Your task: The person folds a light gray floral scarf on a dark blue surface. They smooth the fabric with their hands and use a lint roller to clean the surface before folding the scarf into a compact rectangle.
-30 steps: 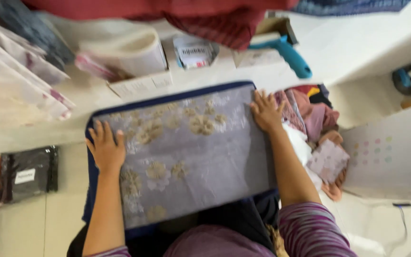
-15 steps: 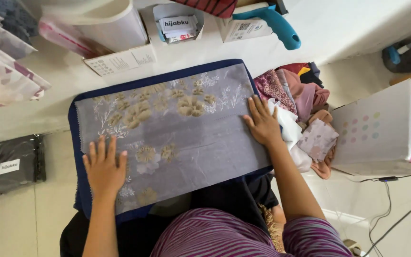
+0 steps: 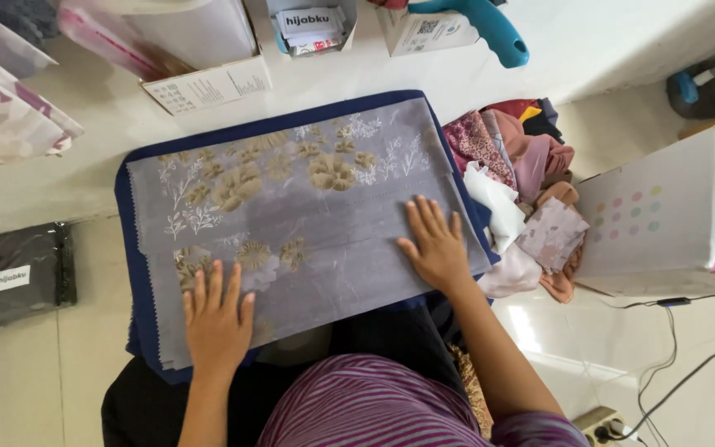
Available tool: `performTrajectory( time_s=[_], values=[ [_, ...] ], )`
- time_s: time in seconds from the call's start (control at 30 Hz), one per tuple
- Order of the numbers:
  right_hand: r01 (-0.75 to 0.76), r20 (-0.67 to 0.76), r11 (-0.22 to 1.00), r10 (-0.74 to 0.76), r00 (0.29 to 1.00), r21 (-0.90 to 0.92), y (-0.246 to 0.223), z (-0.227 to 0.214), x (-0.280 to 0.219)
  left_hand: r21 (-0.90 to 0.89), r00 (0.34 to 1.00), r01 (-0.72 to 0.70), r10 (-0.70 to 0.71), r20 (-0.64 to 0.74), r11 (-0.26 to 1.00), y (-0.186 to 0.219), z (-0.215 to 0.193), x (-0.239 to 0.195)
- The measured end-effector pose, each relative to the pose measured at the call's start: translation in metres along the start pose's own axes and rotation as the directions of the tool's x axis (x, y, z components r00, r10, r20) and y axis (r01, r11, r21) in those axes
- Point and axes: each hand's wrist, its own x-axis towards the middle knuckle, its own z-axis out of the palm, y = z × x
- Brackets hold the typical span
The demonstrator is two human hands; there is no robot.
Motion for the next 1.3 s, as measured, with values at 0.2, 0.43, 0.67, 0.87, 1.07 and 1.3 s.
performTrajectory(
  time_s=[0.2, 0.43, 0.67, 0.87, 1.07, 1.3],
  values=[
    [-0.248, 0.061, 0.965, 0.243, 0.968, 0.089, 0.055, -0.013, -0.034, 0.019, 0.998, 0.057, -0.057, -0.013, 0.998, -0.033, -0.016, -0.031],
    [0.088, -0.023, 0.917, -0.086, 0.996, 0.389, 0.090, -0.015, -0.067, -0.190, 0.947, -0.316, 0.296, -0.123, 0.930, -0.050, -0.046, -0.044],
    [0.182, -0.047, 0.896, -0.178, 0.983, 0.405, 0.101, -0.010, -0.064, -0.206, 0.917, -0.398, 0.382, -0.114, 0.894, -0.074, -0.039, -0.026],
    [0.097, -0.052, 0.844, -0.082, 0.995, 0.527, 0.101, -0.024, -0.033, -0.107, 0.972, -0.227, 0.232, 0.031, 0.968, -0.068, -0.052, 0.026],
    [0.170, -0.290, 0.795, 0.008, 0.957, 0.583, 0.083, -0.049, 0.026, -0.058, 0.975, -0.211, 0.215, 0.063, 0.976, -0.084, -0.046, 0.091],
    [0.016, -0.282, 0.860, 0.150, 0.948, 0.510, 0.095, -0.037, 0.050, -0.141, 0.945, -0.236, 0.261, 0.197, 0.962, -0.100, -0.078, 0.120]
  ],
)
